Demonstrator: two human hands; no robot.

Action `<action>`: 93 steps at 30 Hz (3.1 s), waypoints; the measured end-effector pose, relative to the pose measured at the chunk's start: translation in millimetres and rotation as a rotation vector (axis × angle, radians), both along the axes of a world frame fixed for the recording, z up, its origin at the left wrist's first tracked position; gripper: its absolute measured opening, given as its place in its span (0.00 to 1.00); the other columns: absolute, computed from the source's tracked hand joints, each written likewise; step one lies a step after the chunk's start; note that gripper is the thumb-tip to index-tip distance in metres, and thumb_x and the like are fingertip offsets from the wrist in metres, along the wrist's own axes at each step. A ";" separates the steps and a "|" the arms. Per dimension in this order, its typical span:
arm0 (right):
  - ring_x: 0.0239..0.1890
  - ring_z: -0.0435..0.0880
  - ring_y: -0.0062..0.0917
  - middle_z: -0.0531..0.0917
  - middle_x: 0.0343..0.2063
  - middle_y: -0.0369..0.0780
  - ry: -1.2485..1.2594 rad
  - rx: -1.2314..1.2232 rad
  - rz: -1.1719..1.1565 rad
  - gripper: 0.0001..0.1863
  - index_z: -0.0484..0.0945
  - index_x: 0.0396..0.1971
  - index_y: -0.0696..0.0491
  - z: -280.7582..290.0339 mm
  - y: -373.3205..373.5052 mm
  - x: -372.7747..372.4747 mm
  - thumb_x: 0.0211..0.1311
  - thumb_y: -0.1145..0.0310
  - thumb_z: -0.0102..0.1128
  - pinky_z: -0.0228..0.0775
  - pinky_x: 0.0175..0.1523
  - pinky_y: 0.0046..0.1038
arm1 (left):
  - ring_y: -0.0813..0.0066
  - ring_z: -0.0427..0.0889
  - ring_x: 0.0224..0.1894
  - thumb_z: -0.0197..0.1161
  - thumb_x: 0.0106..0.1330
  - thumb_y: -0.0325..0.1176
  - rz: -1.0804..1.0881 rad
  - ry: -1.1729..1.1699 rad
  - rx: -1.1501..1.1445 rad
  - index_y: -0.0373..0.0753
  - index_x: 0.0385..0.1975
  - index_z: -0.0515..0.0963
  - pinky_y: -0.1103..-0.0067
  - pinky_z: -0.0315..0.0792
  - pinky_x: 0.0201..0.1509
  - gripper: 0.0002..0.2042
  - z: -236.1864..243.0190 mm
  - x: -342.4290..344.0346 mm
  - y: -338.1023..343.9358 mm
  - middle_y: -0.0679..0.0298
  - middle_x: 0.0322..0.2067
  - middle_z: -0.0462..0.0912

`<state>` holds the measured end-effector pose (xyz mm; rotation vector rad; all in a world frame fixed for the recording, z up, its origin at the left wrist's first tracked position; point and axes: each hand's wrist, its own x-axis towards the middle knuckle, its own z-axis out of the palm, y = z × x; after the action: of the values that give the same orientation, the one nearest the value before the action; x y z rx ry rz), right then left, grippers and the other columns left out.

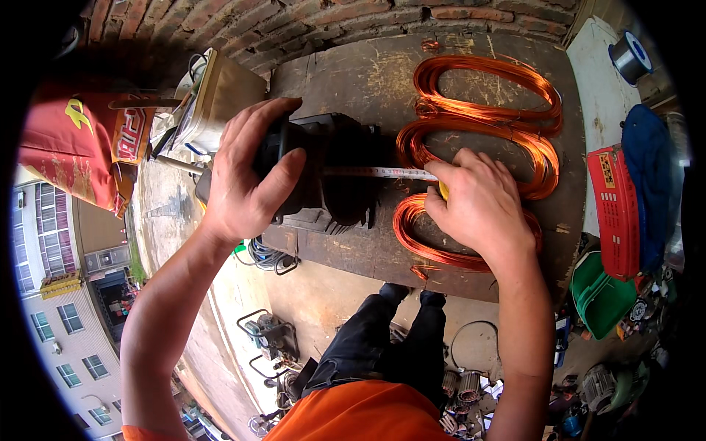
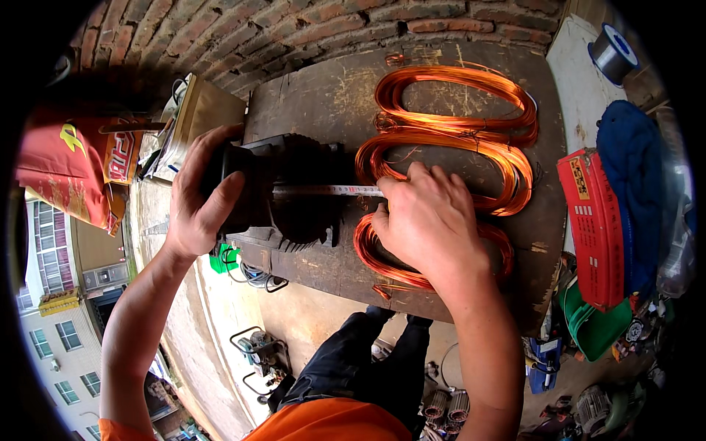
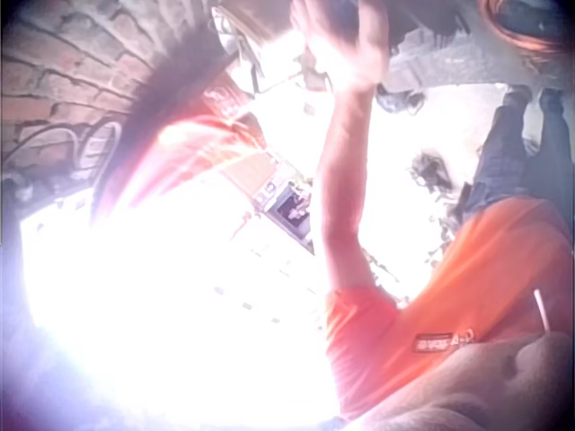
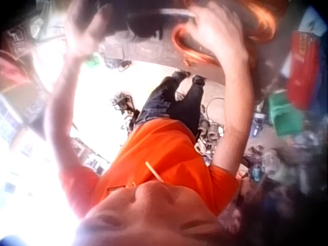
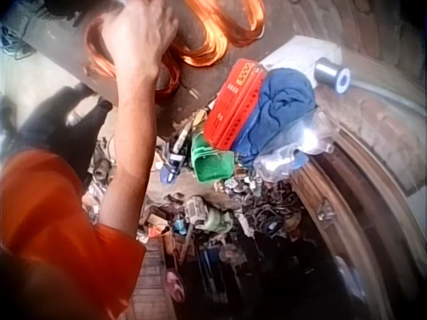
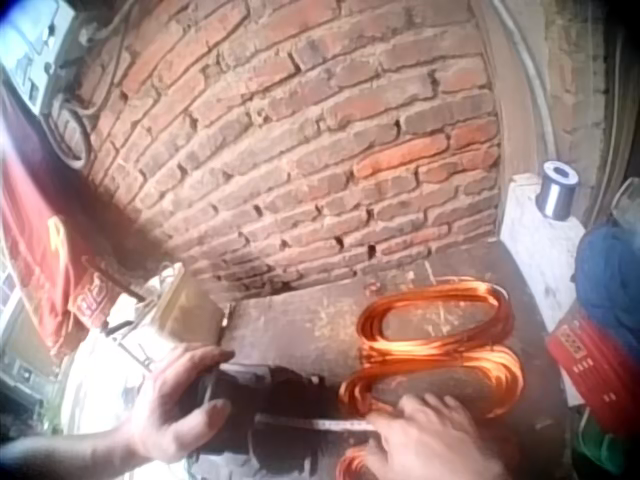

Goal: The person handles a black motor housing and measures copper wire coils with a tape measure. They then use pliers to manipulate a small metal component and later use a paper cutter to trim a strip of white material on a workbench.

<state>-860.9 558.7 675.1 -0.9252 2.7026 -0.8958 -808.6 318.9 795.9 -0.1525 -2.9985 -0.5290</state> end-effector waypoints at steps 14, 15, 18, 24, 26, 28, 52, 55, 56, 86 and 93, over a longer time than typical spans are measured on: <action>0.39 0.76 0.37 0.77 0.30 0.45 -0.020 0.017 0.002 0.12 0.81 0.33 0.53 0.4 0.7 -0.3 0.48 0.65 0.59 0.66 0.48 0.39 | 0.53 0.70 0.51 0.58 0.53 0.38 0.009 -0.012 -0.002 0.34 0.50 0.70 0.70 0.61 0.58 0.23 0.9 -0.1 1.4 0.51 0.46 0.73; 0.39 0.76 0.37 0.77 0.30 0.45 -0.024 0.019 0.004 0.12 0.81 0.33 0.53 0.3 0.6 -0.5 0.48 0.65 0.59 0.66 0.48 0.39 | 0.53 0.70 0.51 0.58 0.53 0.38 0.006 -0.011 0.000 0.34 0.50 0.70 0.70 0.61 0.58 0.23 0.8 -0.2 1.2 0.51 0.46 0.73; 0.39 0.76 0.37 0.77 0.30 0.45 -0.024 0.011 0.004 0.12 0.81 0.33 0.53 0.8 0.4 -0.7 0.48 0.65 0.59 0.66 0.48 0.39 | 0.53 0.70 0.51 0.58 0.53 0.38 0.001 -0.002 -0.003 0.34 0.50 0.70 0.70 0.61 0.57 0.23 0.3 -0.2 0.4 0.51 0.46 0.73; 0.39 0.76 0.37 0.77 0.29 0.44 -0.016 0.011 -0.005 0.12 0.81 0.32 0.53 -0.6 -0.3 0.2 0.48 0.65 0.59 0.66 0.48 0.39 | 0.54 0.70 0.50 0.57 0.53 0.37 -0.001 0.008 0.001 0.35 0.49 0.71 0.70 0.61 0.57 0.23 -0.5 -0.4 0.4 0.52 0.45 0.74; 0.38 0.76 0.37 0.77 0.29 0.44 -0.001 -0.052 -0.004 0.12 0.80 0.32 0.53 -4.0 -0.8 -0.2 0.48 0.65 0.58 0.66 0.48 0.39 | 0.54 0.70 0.49 0.57 0.53 0.37 -0.002 0.008 0.011 0.35 0.49 0.71 0.70 0.61 0.56 0.23 -1.0 -1.6 2.1 0.52 0.45 0.74; 0.38 0.76 0.37 0.77 0.29 0.44 -0.014 -0.116 0.009 0.12 0.80 0.33 0.53 -1.9 -3.2 1.3 0.48 0.66 0.58 0.66 0.48 0.39 | 0.54 0.70 0.49 0.57 0.53 0.37 0.005 0.007 -0.001 0.36 0.49 0.71 0.70 0.62 0.56 0.23 2.5 -1.6 4.5 0.52 0.44 0.74; 0.34 0.79 0.40 0.79 0.32 0.45 -0.279 -0.486 -0.050 0.19 0.76 0.37 0.58 -28.9 -108.6 212.2 0.45 0.65 0.65 0.71 0.39 0.34 | 0.53 0.72 0.51 0.55 0.58 0.47 -0.061 0.174 -0.044 0.37 0.50 0.72 0.68 0.66 0.55 0.24 -12.2 2.7 -5.3 0.50 0.44 0.75; 0.33 0.79 0.32 0.79 0.31 0.43 -0.506 -0.765 0.031 0.22 0.76 0.39 0.58 -54.6 -147.3 235.3 0.46 0.63 0.70 0.71 0.39 0.28 | 0.52 0.72 0.52 0.55 0.59 0.49 -0.079 0.209 -0.058 0.38 0.50 0.72 0.68 0.65 0.56 0.25 -14.0 3.0 -5.0 0.49 0.45 0.75; 0.32 0.78 0.26 0.78 0.30 0.40 -0.558 -0.873 0.023 0.21 0.76 0.40 0.59 -61.6 -151.8 246.5 0.47 0.64 0.69 0.68 0.39 0.24 | 0.52 0.71 0.53 0.55 0.59 0.54 -0.046 0.153 -0.017 0.36 0.52 0.71 0.68 0.64 0.57 0.29 -9.5 3.9 -1.0 0.48 0.48 0.73; 0.24 0.74 0.21 0.75 0.25 0.33 -1.237 -1.399 -1.536 0.16 0.76 0.33 0.50 -290.3 243.5 470.3 0.56 0.53 0.59 0.70 0.25 0.27 | 0.47 0.72 0.49 0.57 0.61 0.44 -0.258 -0.925 0.265 0.33 0.47 0.71 0.65 0.67 0.54 0.21 -305.9 361.7 196.4 0.45 0.47 0.72; 0.19 0.73 0.20 0.74 0.22 0.35 -0.650 -1.214 -1.828 0.18 0.72 0.29 0.48 -378.6 570.5 340.9 0.55 0.48 0.60 0.67 0.21 0.22 | 0.51 0.75 0.47 0.62 0.56 0.45 0.073 -1.094 0.063 0.31 0.42 0.75 0.67 0.68 0.53 0.22 -356.5 408.5 164.9 0.45 0.41 0.77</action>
<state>-519.9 1129.3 296.5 1.9138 1.4574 -2.3271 -400.1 483.8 439.4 0.3849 -3.9791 -0.9344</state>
